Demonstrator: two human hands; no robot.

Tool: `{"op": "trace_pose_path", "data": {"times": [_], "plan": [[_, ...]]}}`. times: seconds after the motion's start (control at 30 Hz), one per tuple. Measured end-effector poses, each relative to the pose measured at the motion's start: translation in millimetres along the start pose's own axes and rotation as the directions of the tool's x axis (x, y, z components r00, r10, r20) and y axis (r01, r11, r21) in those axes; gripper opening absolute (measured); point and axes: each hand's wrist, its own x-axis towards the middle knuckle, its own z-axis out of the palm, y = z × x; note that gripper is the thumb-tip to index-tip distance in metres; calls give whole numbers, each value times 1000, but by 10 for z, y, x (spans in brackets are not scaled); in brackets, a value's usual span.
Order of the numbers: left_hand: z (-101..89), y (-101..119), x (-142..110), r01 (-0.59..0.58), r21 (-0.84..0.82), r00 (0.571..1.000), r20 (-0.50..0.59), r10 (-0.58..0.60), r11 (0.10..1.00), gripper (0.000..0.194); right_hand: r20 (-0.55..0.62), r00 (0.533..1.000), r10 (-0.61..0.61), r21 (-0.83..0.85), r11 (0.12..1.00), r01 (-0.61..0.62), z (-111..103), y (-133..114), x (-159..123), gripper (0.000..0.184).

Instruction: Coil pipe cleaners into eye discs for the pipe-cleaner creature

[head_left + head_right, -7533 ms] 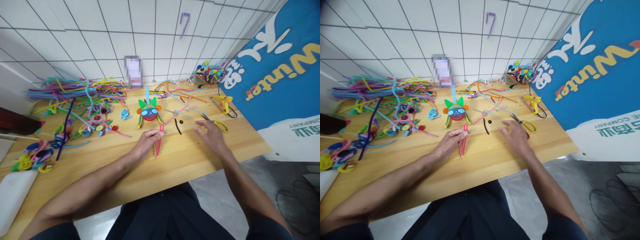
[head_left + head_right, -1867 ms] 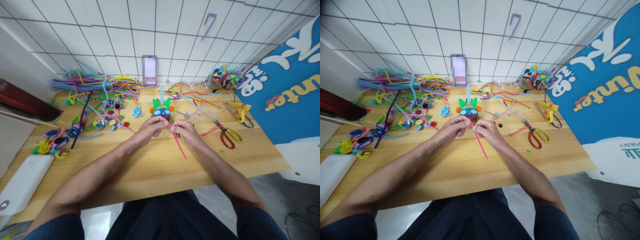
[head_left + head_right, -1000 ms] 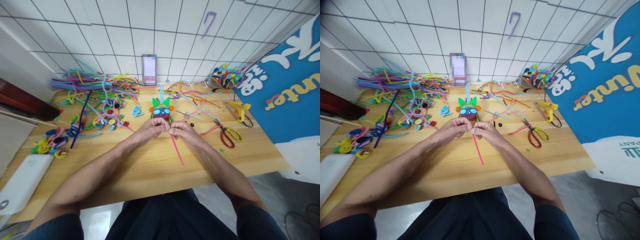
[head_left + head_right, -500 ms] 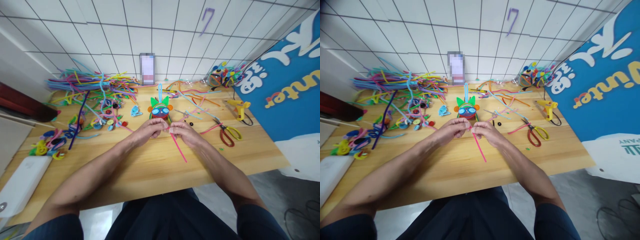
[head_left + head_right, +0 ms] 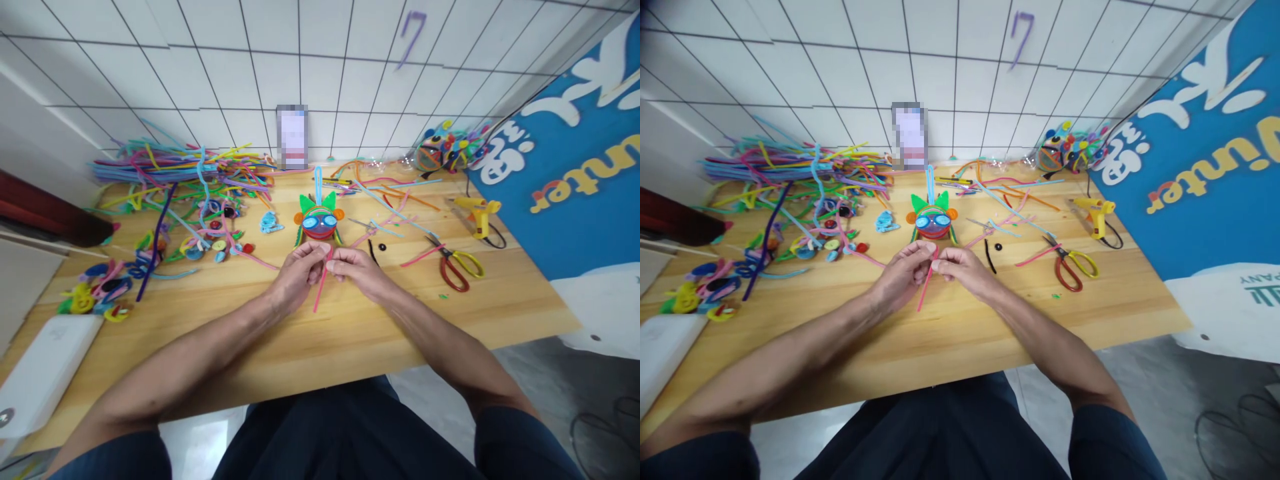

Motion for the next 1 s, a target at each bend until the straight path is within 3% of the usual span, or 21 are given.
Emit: {"op": "trace_pose_path", "data": {"times": [0.1, 0.3, 0.5, 0.63, 0.8, 1.0], "plan": [[-19, 53, 16, 28, 6, 998, 56, -29, 1000, 31, 7, 1000, 15, 9, 1000, -15, -59, -67, -13, 26], [-14, 66, 23, -11, 41, 999, 42, 9, 999, 33, -53, 998, -25, 66, 997, 28, -87, -104, -4, 27], [-90, 124, 101, -14, 163, 981, 192, -18, 986, 32, -43, 999, -6, 39, 999, 8, -114, -115, -20, 21], [-166, 151, 158, -8, 251, 972, 231, -52, 968, 32, -25, 1000, -9, 3, 1000, 10, -139, -133, -25, 19], [-120, 94, 106, 29, 212, 980, 189, -70, 977, 40, -47, 998, -47, -46, 998, 45, -98, -76, -10, 22], [19, -41, -54, 99, -28, 995, 10, -99, 995, 45, -78, 986, -150, -139, 981, 138, -6, 48, 14, 24]]}}
